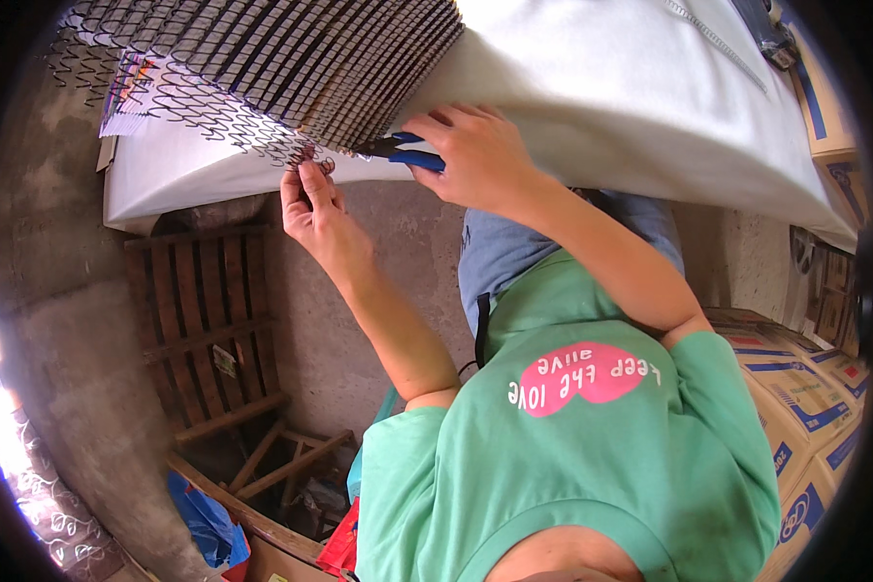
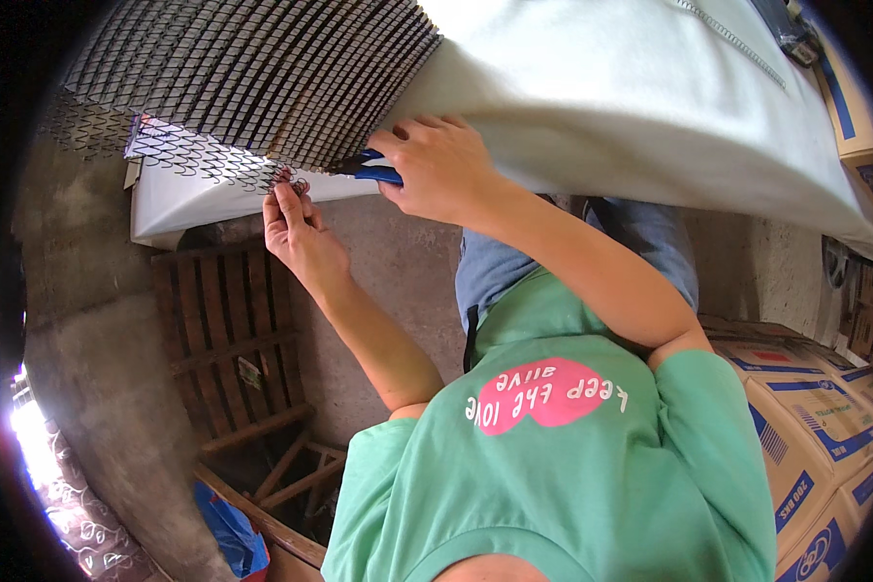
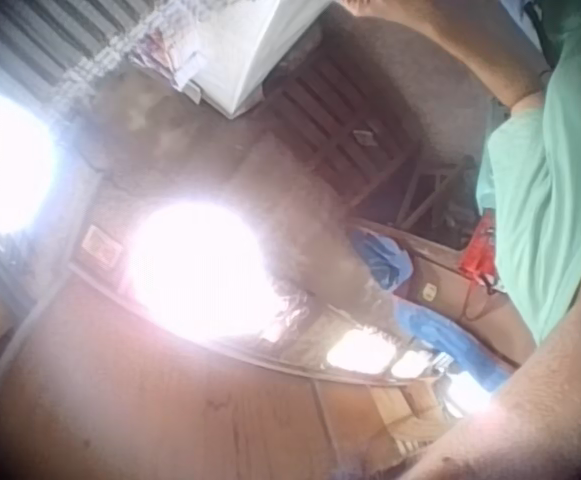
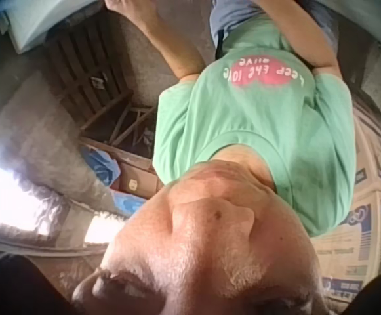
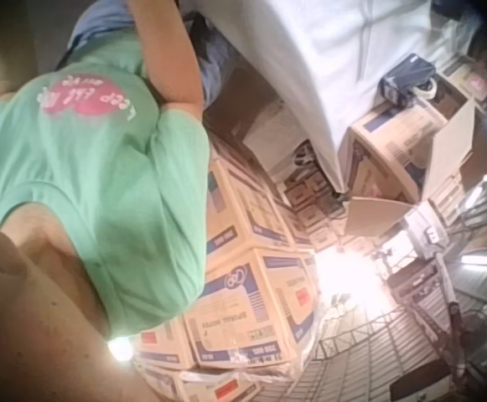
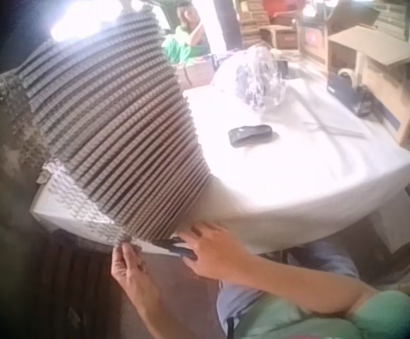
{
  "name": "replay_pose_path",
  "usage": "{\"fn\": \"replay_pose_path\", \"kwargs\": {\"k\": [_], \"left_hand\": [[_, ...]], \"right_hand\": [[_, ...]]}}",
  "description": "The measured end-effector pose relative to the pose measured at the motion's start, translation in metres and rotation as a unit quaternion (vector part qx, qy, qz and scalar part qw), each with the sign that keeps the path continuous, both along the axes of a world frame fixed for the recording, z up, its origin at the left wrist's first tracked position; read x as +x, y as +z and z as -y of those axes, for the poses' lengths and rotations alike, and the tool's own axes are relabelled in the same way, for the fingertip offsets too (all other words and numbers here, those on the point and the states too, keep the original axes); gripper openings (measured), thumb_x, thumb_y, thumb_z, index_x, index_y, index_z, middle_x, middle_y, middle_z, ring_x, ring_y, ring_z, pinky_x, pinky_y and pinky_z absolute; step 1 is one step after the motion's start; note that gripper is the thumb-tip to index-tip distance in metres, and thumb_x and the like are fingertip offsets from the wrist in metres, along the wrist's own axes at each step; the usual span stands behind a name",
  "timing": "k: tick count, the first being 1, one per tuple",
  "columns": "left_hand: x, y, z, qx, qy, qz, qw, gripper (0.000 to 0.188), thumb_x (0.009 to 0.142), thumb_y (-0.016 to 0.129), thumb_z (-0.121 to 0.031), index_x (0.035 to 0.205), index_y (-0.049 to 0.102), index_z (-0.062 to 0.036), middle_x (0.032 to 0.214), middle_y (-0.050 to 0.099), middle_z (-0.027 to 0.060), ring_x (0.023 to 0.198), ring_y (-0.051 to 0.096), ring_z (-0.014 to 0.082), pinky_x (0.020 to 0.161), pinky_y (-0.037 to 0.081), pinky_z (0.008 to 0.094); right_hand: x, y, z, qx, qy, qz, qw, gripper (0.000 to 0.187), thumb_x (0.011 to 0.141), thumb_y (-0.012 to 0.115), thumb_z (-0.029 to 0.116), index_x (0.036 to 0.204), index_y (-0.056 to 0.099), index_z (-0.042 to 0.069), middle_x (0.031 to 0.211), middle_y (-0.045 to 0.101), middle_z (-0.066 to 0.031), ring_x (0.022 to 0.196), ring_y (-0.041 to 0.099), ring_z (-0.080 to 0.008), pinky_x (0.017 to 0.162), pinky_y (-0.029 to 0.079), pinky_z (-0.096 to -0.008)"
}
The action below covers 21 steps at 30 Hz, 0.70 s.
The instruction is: The person inserts a spiral binding into a notebook and uses pliers to trim and secure the wire ends.
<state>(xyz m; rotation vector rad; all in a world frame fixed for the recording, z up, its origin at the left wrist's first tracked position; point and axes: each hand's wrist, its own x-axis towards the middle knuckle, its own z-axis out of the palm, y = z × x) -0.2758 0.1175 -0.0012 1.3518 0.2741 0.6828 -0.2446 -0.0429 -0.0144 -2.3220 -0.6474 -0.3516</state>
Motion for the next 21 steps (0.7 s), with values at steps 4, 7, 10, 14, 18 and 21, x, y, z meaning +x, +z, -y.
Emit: {"fn": "replay_pose_path", "kwargs": {"k": [4,7,10,14,18,21], "left_hand": [[-0.003,0.004,0.000,0.008,-0.009,-0.013,1.000,0.016,0.093,0.057,-0.017,0.094,0.059,-0.0009,0.079,0.059,0.0009,0.053,0.032,0.0000,0.045,0.022,0.0171],[-0.003,0.000,-0.002,0.013,0.001,-0.011,1.000,0.017,0.093,0.058,-0.017,0.095,0.060,-0.0002,0.080,0.059,0.0013,0.053,0.032,-0.0001,0.046,0.022,0.0169],[-0.004,0.002,-0.001,0.023,0.001,-0.007,1.000,0.017,0.093,0.058,-0.017,0.096,0.060,0.0002,0.080,0.059,0.0013,0.054,0.032,-0.0002,0.046,0.022,0.0164],[-0.003,-0.001,-0.001,0.039,0.000,0.002,0.999,0.018,0.093,0.058,-0.017,0.096,0.061,-0.0002,0.080,0.059,0.0006,0.055,0.033,-0.0004,0.047,0.023,0.0162],[-0.002,0.000,0.001,0.048,0.010,-0.003,0.999,0.018,0.094,0.056,-0.018,0.096,0.061,-0.0009,0.078,0.059,-0.0005,0.055,0.033,-0.0001,0.047,0.024,0.0161],[-0.004,-0.001,0.006,0.029,0.008,-0.002,1.000,0.018,0.095,0.055,-0.019,0.096,0.060,-0.0013,0.078,0.057,-0.0013,0.057,0.035,0.0008,0.049,0.026,0.0157]], "right_hand": [[0.002,0.012,-0.005,0.019,-0.031,0.122,0.992,0.039,0.070,0.071,0.028,0.105,0.061,0.013,0.096,0.060,-0.0055,0.094,0.056,-0.0236,0.087,0.041,-0.0438],[0.005,0.012,-0.012,0.000,-0.036,0.128,0.991,0.042,0.069,0.071,0.029,0.106,0.061,0.014,0.098,0.059,-0.0053,0.096,0.055,-0.0229,0.088,0.039,-0.0463],[0.004,0.014,-0.018,-0.015,-0.028,0.103,0.994,0.041,0.069,0.072,0.029,0.106,0.061,0.014,0.098,0.059,-0.0052,0.095,0.056,-0.0232,0.084,0.041,-0.0454],[0.003,0.018,-0.021,0.062,0.016,-0.049,0.997,0.036,0.071,0.070,0.029,0.102,0.062,0.014,0.091,0.062,-0.0072,0.084,0.062,-0.0277,0.072,0.048,-0.0439],[0.011,0.012,-0.022,0.074,0.052,-0.088,0.992,0.031,0.073,0.067,0.031,0.098,0.063,0.013,0.080,0.063,-0.0091,0.072,0.065,-0.0327,0.060,0.051,-0.0440],[0.005,0.017,-0.015,0.001,0.017,-0.071,0.997,0.034,0.072,0.070,0.029,0.101,0.063,0.015,0.089,0.062,-0.0078,0.083,0.063,-0.0287,0.071,0.049,-0.0442]]}}
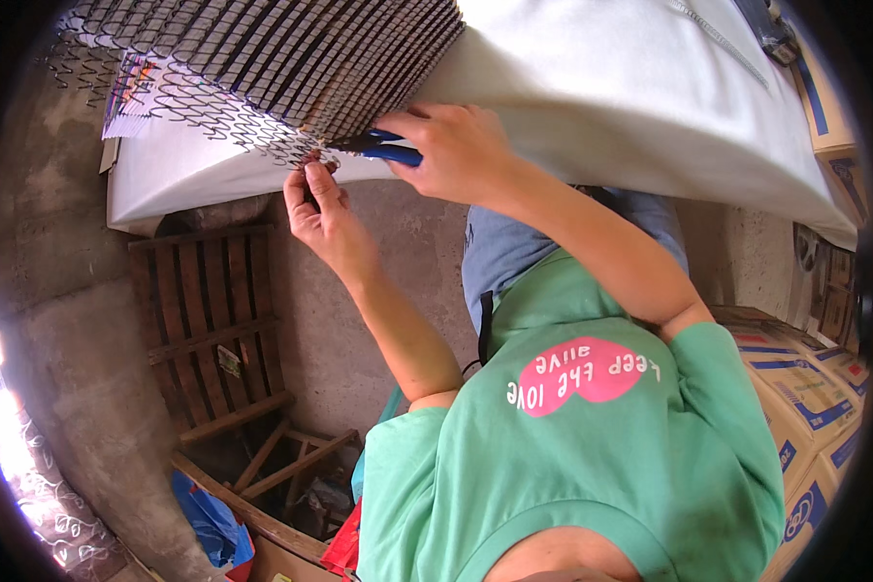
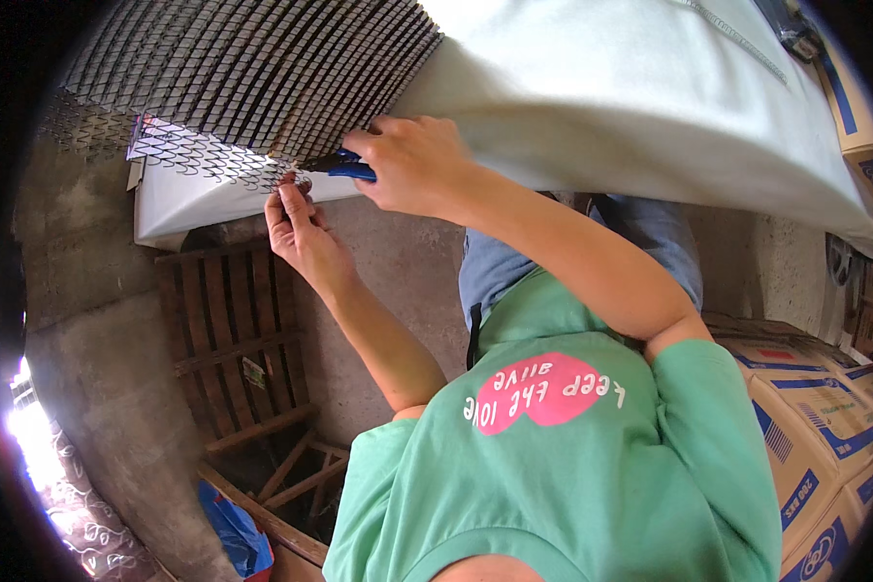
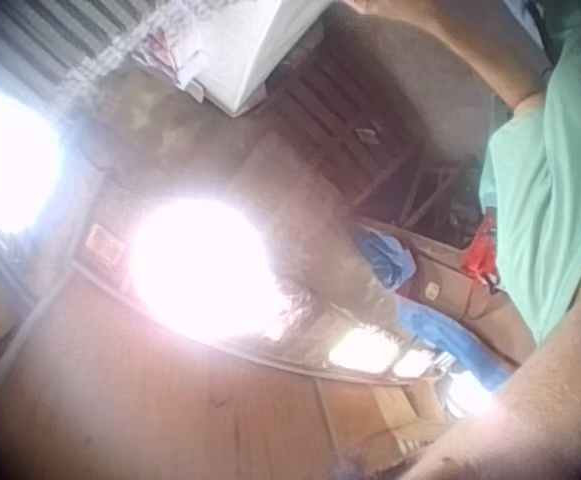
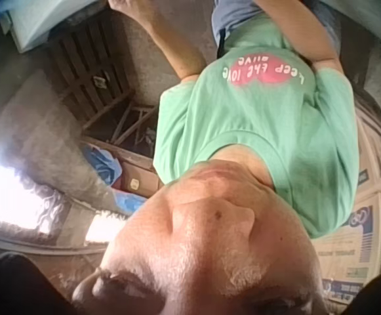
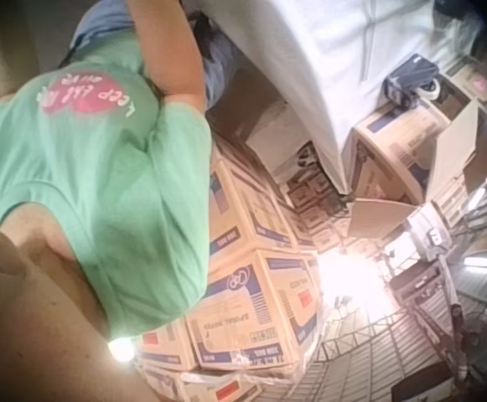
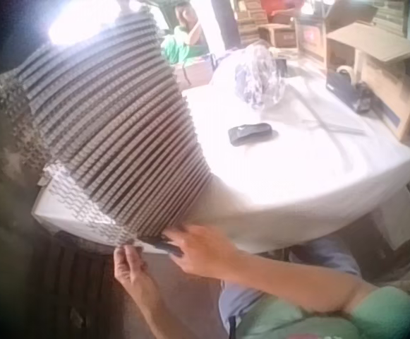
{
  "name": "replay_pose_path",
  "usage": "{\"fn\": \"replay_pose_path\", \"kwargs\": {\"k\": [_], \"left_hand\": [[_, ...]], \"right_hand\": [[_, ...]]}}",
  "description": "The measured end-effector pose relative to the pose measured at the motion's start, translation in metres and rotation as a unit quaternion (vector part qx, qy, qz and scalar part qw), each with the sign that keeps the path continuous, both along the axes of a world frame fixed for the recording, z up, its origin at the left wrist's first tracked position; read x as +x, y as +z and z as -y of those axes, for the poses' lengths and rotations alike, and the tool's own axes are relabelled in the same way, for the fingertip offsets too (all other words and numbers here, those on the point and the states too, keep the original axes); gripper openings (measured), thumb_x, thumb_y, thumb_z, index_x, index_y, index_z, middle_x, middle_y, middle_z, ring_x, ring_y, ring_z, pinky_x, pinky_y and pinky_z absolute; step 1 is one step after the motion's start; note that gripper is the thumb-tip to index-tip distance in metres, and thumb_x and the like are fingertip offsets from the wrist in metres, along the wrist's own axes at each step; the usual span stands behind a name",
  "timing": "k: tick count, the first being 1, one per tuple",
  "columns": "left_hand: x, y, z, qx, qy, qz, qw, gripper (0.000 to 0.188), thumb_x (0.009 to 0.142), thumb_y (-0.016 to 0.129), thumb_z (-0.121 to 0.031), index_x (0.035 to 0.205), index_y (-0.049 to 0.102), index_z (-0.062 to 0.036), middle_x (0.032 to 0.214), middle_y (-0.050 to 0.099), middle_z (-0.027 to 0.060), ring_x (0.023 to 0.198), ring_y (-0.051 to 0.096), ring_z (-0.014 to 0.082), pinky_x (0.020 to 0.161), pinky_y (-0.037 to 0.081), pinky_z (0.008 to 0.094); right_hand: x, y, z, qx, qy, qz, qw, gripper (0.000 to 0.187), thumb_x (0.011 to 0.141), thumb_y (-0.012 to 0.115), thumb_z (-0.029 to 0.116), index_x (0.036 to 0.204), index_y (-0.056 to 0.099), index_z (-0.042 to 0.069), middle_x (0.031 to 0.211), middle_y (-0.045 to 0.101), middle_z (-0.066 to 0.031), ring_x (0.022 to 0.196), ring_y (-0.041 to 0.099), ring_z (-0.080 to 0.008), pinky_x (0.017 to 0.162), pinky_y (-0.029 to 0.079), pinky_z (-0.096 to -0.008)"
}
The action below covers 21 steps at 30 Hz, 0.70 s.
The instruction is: The person inserts a spiral binding into a notebook and uses pliers to trim and secure the wire ends.
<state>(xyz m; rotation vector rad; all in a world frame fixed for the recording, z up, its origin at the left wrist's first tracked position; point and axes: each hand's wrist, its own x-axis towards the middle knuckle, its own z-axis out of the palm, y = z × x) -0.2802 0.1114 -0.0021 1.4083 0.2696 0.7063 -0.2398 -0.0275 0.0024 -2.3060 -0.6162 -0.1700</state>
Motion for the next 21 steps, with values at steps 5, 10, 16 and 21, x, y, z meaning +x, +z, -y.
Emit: {"fn": "replay_pose_path", "kwargs": {"k": [5,10,16,21], "left_hand": [[-0.008,-0.002,-0.006,-0.142,0.008,0.053,0.988,0.021,0.097,0.048,-0.020,0.098,0.055,-0.0009,0.079,0.052,0.0010,0.067,0.042,0.0058,0.054,0.034,0.0174],[-0.013,-0.019,-0.032,-0.377,-0.147,0.078,0.911,0.021,0.097,0.046,-0.020,0.094,0.055,-0.0012,0.080,0.054,0.0064,0.067,0.045,0.0115,0.053,0.037,0.0202],[-0.013,-0.018,-0.034,-0.397,-0.191,0.087,0.893,0.021,0.096,0.047,-0.020,0.094,0.054,-0.0008,0.082,0.054,0.0068,0.068,0.044,0.0117,0.051,0.036,0.0208],[-0.013,-0.019,-0.037,-0.425,-0.180,0.084,0.883,0.021,0.094,0.046,-0.020,0.093,0.053,0.0001,0.082,0.053,0.0073,0.067,0.043,0.0123,0.051,0.036,0.0214]], "right_hand": [[-0.001,-0.016,0.014,-0.025,-0.041,0.212,0.976,0.045,0.066,0.075,0.027,0.109,0.061,0.019,0.107,0.053,-0.0026,0.106,0.052,-0.0205,0.093,0.035,-0.0474],[0.005,-0.020,0.007,-0.051,-0.053,0.252,0.965,0.048,0.066,0.075,0.029,0.110,0.060,0.021,0.108,0.051,-0.0001,0.109,0.048,-0.0179,0.095,0.030,-0.0488],[0.009,-0.024,0.002,-0.065,-0.048,0.252,0.964,0.046,0.066,0.076,0.030,0.109,0.060,0.023,0.105,0.051,0.0010,0.108,0.048,-0.0146,0.093,0.030,-0.0468],[0.006,-0.027,0.005,-0.039,-0.056,0.275,0.959,0.047,0.065,0.076,0.030,0.109,0.060,0.023,0.107,0.052,0.0020,0.108,0.048,-0.0142,0.093,0.029,-0.0468]]}}
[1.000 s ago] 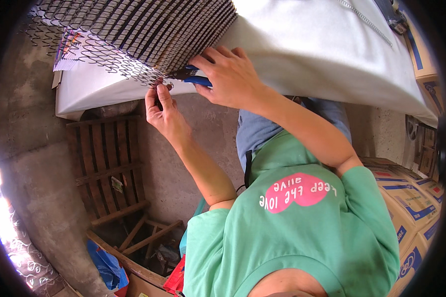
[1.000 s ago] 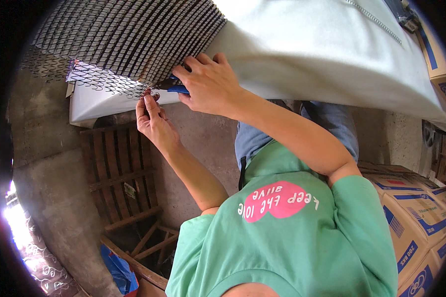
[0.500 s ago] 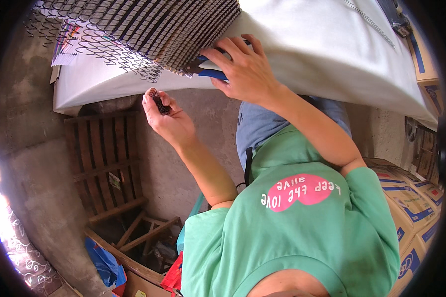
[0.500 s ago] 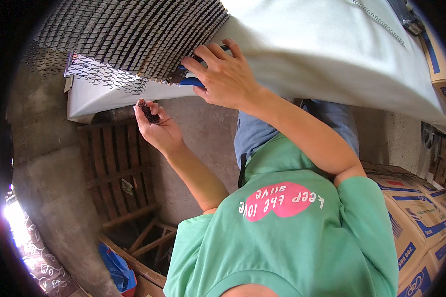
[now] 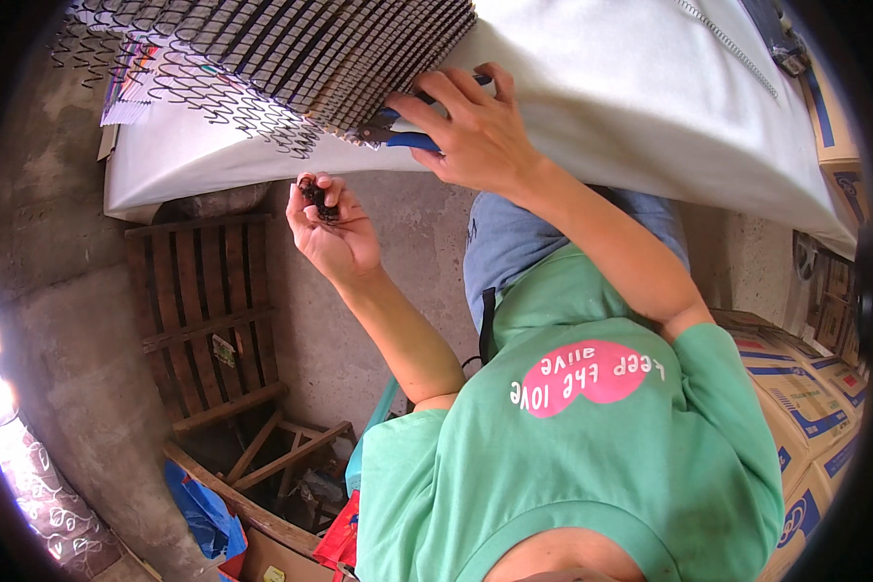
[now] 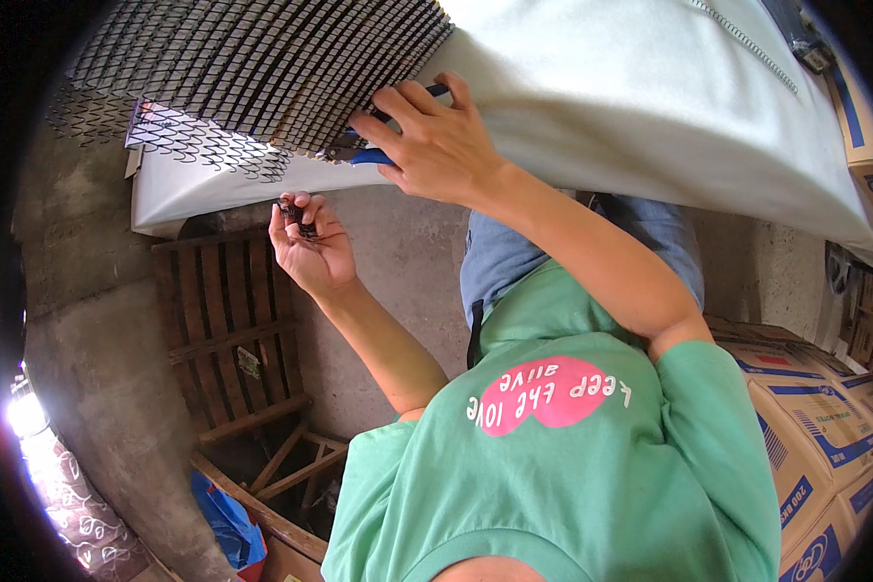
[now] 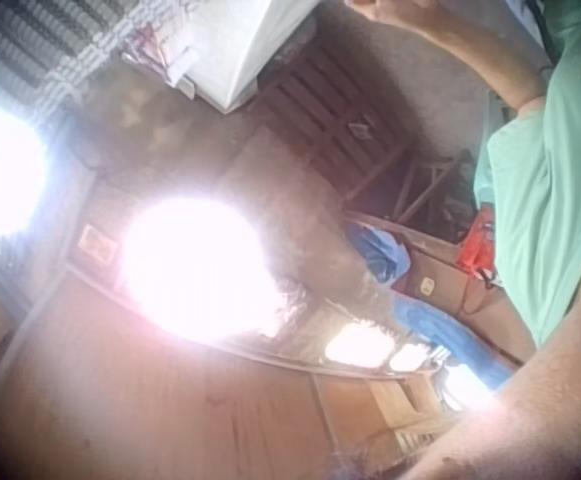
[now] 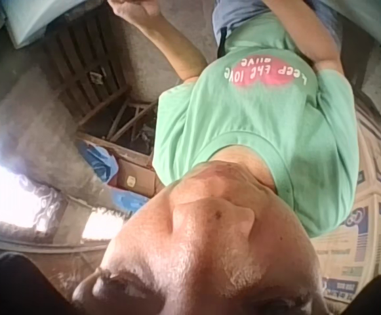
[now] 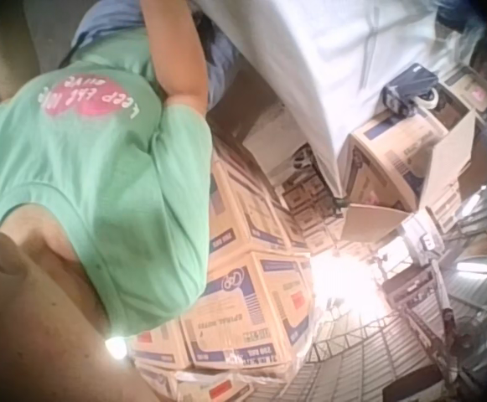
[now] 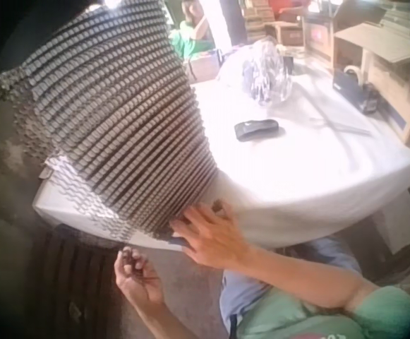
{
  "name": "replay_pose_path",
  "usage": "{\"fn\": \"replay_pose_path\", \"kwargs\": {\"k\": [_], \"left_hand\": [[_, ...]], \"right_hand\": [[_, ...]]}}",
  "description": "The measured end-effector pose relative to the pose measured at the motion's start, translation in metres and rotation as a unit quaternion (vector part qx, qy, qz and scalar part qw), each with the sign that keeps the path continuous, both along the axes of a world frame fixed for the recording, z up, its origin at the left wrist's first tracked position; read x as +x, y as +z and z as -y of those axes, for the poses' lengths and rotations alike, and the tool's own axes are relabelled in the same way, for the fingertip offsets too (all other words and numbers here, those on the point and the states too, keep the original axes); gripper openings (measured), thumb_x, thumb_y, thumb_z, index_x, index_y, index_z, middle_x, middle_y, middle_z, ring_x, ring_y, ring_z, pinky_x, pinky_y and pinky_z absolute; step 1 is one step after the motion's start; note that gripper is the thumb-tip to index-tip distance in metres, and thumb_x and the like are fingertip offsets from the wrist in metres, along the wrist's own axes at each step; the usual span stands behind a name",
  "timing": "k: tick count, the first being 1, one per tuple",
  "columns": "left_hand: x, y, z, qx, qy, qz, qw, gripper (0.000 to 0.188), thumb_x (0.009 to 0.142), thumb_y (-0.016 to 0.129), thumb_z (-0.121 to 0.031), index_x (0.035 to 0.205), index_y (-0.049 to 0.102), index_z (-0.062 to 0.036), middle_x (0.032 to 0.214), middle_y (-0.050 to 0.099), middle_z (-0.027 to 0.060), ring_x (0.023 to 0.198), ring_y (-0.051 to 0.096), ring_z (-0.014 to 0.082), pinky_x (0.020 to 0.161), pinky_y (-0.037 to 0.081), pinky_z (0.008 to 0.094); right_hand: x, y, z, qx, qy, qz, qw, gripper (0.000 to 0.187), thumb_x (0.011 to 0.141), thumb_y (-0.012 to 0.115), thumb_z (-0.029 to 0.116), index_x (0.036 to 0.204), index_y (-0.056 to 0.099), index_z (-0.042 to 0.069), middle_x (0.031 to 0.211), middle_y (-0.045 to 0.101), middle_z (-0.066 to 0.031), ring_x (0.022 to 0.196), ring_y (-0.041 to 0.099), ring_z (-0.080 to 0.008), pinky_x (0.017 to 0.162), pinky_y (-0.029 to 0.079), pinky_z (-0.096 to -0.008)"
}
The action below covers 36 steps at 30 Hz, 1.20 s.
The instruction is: The person inserts a spiral binding into a notebook and uses pliers to trim and secure the wire ends.
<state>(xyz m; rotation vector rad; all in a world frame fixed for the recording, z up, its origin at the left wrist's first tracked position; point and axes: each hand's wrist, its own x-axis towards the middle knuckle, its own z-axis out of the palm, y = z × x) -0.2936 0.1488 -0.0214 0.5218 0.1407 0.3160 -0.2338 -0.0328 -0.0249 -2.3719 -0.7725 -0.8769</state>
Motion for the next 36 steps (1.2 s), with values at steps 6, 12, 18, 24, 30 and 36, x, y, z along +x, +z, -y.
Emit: {"fn": "replay_pose_path", "kwargs": {"k": [6,12,18,24,30,36], "left_hand": [[0.000,-0.002,-0.004,-0.060,-0.039,0.028,0.997,0.020,0.093,0.043,-0.017,0.092,0.051,0.0011,0.083,0.052,0.0099,0.068,0.043,0.0138,0.051,0.037,0.0221],[0.000,0.000,-0.005,-0.081,-0.044,0.038,0.995,0.017,0.091,0.043,-0.012,0.092,0.051,0.0030,0.086,0.052,0.0127,0.071,0.045,0.0154,0.056,0.041,0.0221],[0.003,-0.001,-0.003,-0.082,-0.049,0.039,0.995,0.016,0.091,0.043,-0.011,0.092,0.051,0.0038,0.089,0.053,0.0140,0.073,0.047,0.0162,0.058,0.043,0.0224],[0.003,-0.006,-0.013,-0.046,-0.030,0.037,0.998,0.018,0.092,0.044,-0.012,0.096,0.052,0.0042,0.094,0.055,0.0147,0.079,0.054,0.0183,0.062,0.050,0.0227],[0.002,0.003,-0.005,-0.021,-0.026,0.036,0.999,0.019,0.089,0.050,-0.010,0.101,0.054,0.0040,0.097,0.057,0.0146,0.083,0.057,0.0189,0.064,0.052,0.0224],[0.004,0.014,0.011,0.084,0.045,-0.024,0.995,0.030,0.087,0.058,-0.007,0.113,0.052,0.0047,0.099,0.056,0.0109,0.081,0.056,0.0140,0.065,0.050,0.0201]], "right_hand": [[0.007,0.006,-0.001,-0.006,0.012,0.013,1.000,0.052,0.062,0.079,0.030,0.110,0.060,0.026,0.108,0.052,0.0030,0.108,0.049,-0.0135,0.095,0.029,-0.0458],[0.009,0.005,0.001,-0.020,0.016,0.018,1.000,0.046,0.063,0.078,0.030,0.106,0.063,0.026,0.105,0.053,0.0057,0.108,0.049,-0.0111,0.097,0.030,-0.0478],[0.002,0.006,-0.004,0.087,0.114,-0.316,0.938,0.041,0.074,0.073,0.035,0.109,0.061,0.016,0.076,0.059,-0.0015,0.069,0.061,-0.0206,0.062,0.045,-0.0365],[-0.015,0.007,-0.013,0.201,0.174,-0.518,0.813,0.037,0.078,0.069,0.038,0.100,0.061,0.010,0.081,0.061,-0.0070,0.071,0.061,-0.0258,0.066,0.047,-0.0433],[-0.022,0.010,-0.011,0.074,-0.012,-0.113,0.991,0.043,0.075,0.071,0.035,0.109,0.056,0.015,0.103,0.055,-0.0064,0.099,0.053,-0.0248,0.086,0.036,-0.0513],[-0.012,0.011,-0.015,0.043,-0.023,-0.092,0.995,0.042,0.074,0.071,0.037,0.107,0.057,0.016,0.099,0.055,-0.0062,0.096,0.054,-0.0240,0.081,0.038,-0.0509]]}}
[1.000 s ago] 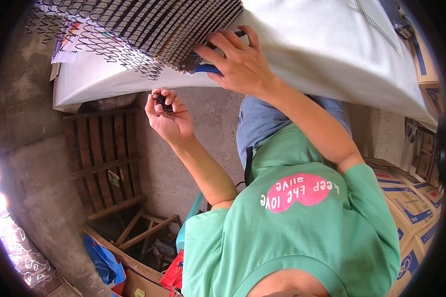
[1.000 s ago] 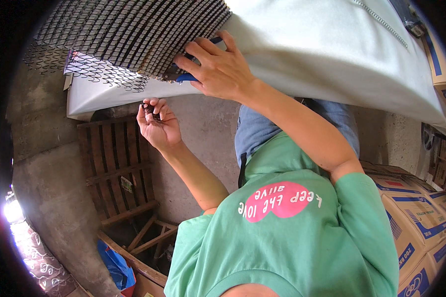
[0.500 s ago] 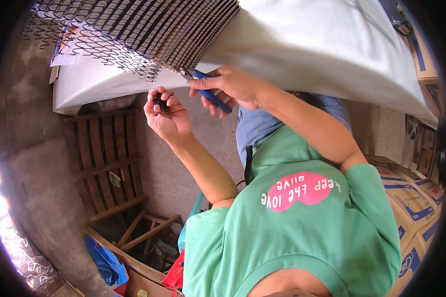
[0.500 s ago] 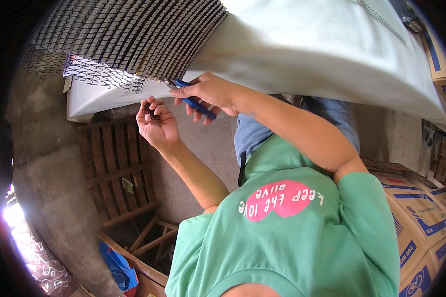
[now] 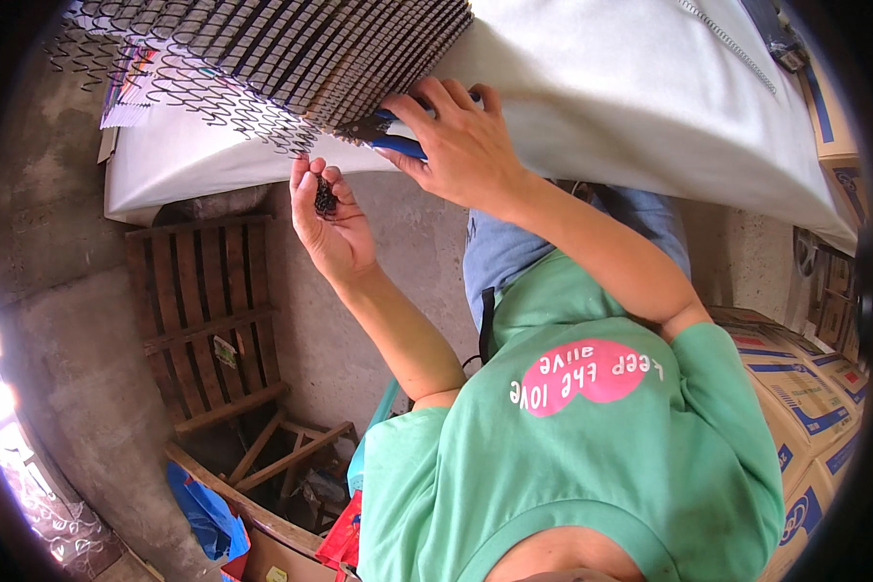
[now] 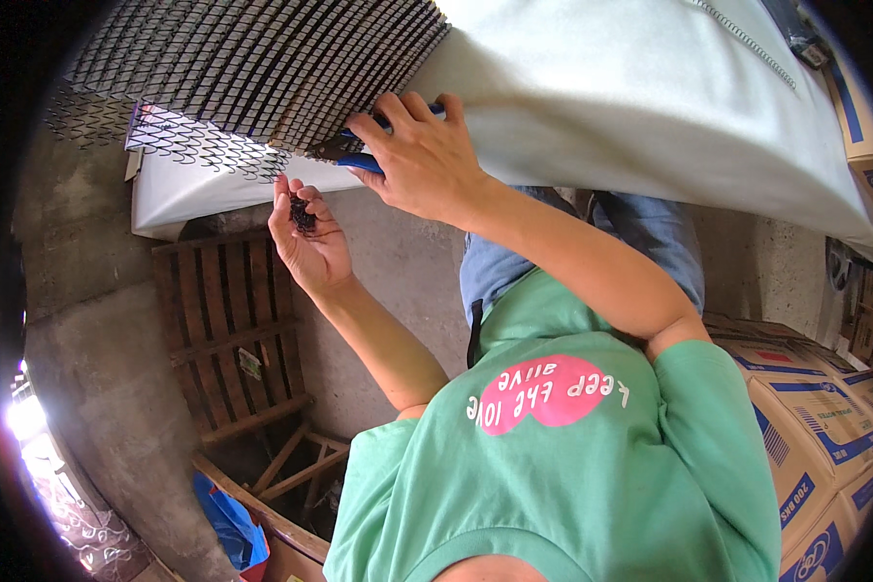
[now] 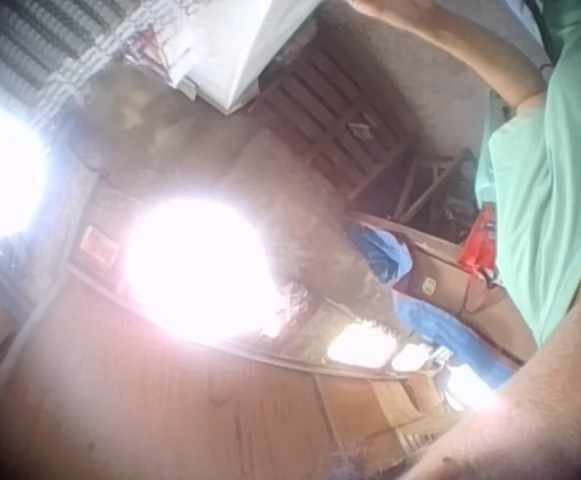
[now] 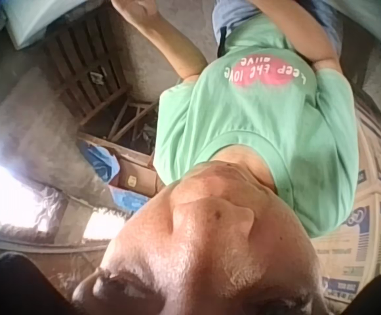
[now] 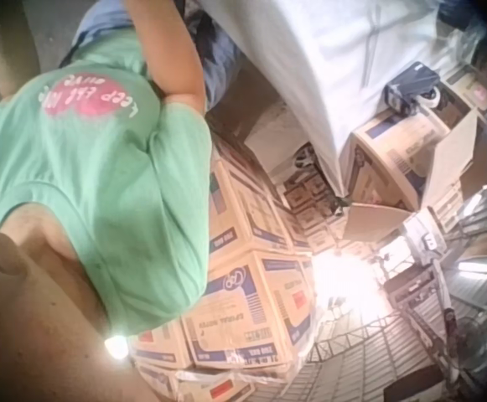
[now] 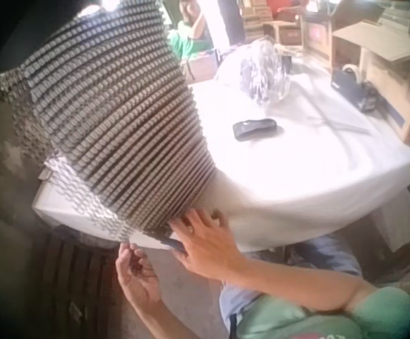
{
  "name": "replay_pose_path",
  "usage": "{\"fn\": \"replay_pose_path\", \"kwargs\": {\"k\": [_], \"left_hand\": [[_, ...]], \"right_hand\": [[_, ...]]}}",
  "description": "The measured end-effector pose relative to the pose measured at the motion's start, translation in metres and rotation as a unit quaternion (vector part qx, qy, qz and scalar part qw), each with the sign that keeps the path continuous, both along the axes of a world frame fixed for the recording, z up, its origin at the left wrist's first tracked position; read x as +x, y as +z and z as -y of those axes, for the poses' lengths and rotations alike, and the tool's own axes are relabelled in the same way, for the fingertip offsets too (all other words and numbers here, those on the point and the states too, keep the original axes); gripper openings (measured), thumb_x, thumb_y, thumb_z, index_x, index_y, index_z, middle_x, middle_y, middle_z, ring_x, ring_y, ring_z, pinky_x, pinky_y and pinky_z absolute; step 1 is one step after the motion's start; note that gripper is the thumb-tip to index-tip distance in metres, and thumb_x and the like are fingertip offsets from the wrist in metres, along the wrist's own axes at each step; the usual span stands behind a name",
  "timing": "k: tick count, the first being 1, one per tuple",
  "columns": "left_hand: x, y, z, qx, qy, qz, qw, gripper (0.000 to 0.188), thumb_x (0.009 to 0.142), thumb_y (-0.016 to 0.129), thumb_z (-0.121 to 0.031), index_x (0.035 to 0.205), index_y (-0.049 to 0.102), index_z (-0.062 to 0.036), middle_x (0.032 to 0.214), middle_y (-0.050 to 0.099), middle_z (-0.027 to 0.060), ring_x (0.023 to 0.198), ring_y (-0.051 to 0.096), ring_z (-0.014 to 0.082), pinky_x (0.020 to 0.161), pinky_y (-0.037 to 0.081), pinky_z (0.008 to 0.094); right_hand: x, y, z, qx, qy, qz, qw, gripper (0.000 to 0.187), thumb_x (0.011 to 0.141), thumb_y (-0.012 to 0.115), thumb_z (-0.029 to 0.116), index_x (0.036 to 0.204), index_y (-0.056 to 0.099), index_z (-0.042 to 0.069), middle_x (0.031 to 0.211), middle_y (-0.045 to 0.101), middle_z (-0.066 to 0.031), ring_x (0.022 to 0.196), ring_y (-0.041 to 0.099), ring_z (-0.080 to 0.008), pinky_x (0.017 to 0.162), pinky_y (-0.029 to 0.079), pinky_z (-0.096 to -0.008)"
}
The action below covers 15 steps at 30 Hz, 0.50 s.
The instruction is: The person inserts a spiral binding into a notebook and uses pliers to trim and secure the wire ends.
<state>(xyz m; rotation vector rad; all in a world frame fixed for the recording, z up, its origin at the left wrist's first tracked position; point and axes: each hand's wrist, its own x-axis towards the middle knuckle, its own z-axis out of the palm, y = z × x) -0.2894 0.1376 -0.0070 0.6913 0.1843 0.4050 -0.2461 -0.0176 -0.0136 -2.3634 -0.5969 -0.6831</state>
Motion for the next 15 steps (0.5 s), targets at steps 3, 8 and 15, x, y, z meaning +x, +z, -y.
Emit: {"fn": "replay_pose_path", "kwargs": {"k": [3,8,15], "left_hand": [[0.004,0.000,0.004,0.083,0.007,-0.016,0.996,0.032,0.086,0.063,-0.006,0.115,0.052,0.0034,0.094,0.060,0.0068,0.074,0.056,0.0092,0.062,0.047,0.0177],[0.004,-0.006,0.006,0.149,0.018,-0.028,0.988,0.033,0.088,0.062,-0.012,0.117,0.054,0.0039,0.098,0.055,0.0065,0.073,0.052,0.0073,0.061,0.044,0.0167],[0.006,-0.011,0.005,0.179,0.030,-0.040,0.983,0.033,0.087,0.062,-0.006,0.117,0.054,0.0054,0.101,0.059,0.0078,0.071,0.052,0.0050,0.060,0.043,0.0155]], "right_hand": [[0.001,0.000,0.000,0.000,0.013,-0.004,1.000,0.041,0.075,0.070,0.038,0.107,0.057,0.016,0.097,0.056,-0.0059,0.090,0.057,-0.0242,0.074,0.041,-0.0453],[0.000,0.004,0.001,0.009,0.033,-0.022,0.999,0.037,0.078,0.067,0.039,0.104,0.058,0.013,0.090,0.058,-0.0065,0.085,0.058,-0.0232,0.068,0.044,-0.0397],[-0.006,0.009,-0.001,0.243,0.173,-0.423,0.856,0.040,0.080,0.065,0.040,0.106,0.056,0.011,0.085,0.057,-0.0073,0.075,0.058,-0.0242,0.065,0.042,-0.0382]]}}
